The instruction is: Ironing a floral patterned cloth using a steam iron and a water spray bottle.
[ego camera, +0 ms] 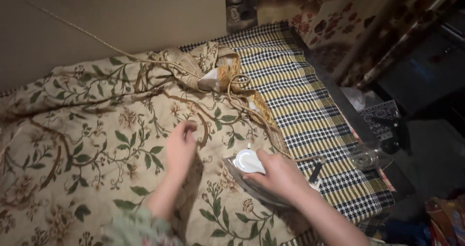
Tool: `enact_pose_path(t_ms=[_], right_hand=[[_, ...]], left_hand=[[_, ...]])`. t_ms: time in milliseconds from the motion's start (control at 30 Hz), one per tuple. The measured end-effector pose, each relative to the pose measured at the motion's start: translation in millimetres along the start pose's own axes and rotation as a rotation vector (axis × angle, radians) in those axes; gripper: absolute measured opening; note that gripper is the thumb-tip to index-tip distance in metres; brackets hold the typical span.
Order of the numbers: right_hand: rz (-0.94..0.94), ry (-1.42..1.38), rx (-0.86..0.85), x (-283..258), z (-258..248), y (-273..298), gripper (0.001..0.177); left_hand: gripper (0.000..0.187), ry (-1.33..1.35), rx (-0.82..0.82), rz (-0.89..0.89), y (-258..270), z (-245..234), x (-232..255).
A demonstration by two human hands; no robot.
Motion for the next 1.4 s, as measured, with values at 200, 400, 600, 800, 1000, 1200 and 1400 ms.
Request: enact_pose_path(t_ms=[200, 400, 600, 800, 1000, 1200, 1400], right_hand=[[0.092, -0.072, 0.429, 18.3, -9.1, -2.1, 0.051], [0.072, -0.021, 0.555, 46.1, -10.3, -39.7, 0.060], [-0.121, 0.086, 0.259, 31.2, 4.7, -12.8, 0.057], [0.040, 0.185, 0.237, 34.3, -1.5, 24.0, 0.057], [0.041, 0.190, 0.270, 42.7, -16.1, 11.4, 0.063], [-0.103, 0.194, 0.323, 47.6, -22.1, 7.3, 0.063], [-0.151, 0.244, 0.322, 47.1, -23.8, 4.7, 0.065]], left_hand=[[0.022, -0.107, 0.016, 0.083, 116.0, 32.3, 17.4], [0.027, -0.134, -0.210, 0.130, 184.3, 71.7, 48.5], [0.031, -0.076, -0.440, 0.420, 252.9, 111.9, 95.6], [0.037, -0.187, -0.504, 0.631, 295.5, 174.4, 124.7], [0.053, -0.617, -0.489, 0.571, 297.0, 244.0, 111.2], [0.062, -0.744, -0.612, 0.410, 295.7, 272.5, 125.9], [0.067, -0.717, -0.543, 0.424, 294.0, 286.1, 134.1]])
Point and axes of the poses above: each hand's wrist, its own y-axis away from the middle knuckle, its own z-axis out of the palm, x = y × z, the point moved 9 cm from there along -y, towards the middle knuckle, and after that the axes turned 13 degrees about -x, right-handed, at the moved point
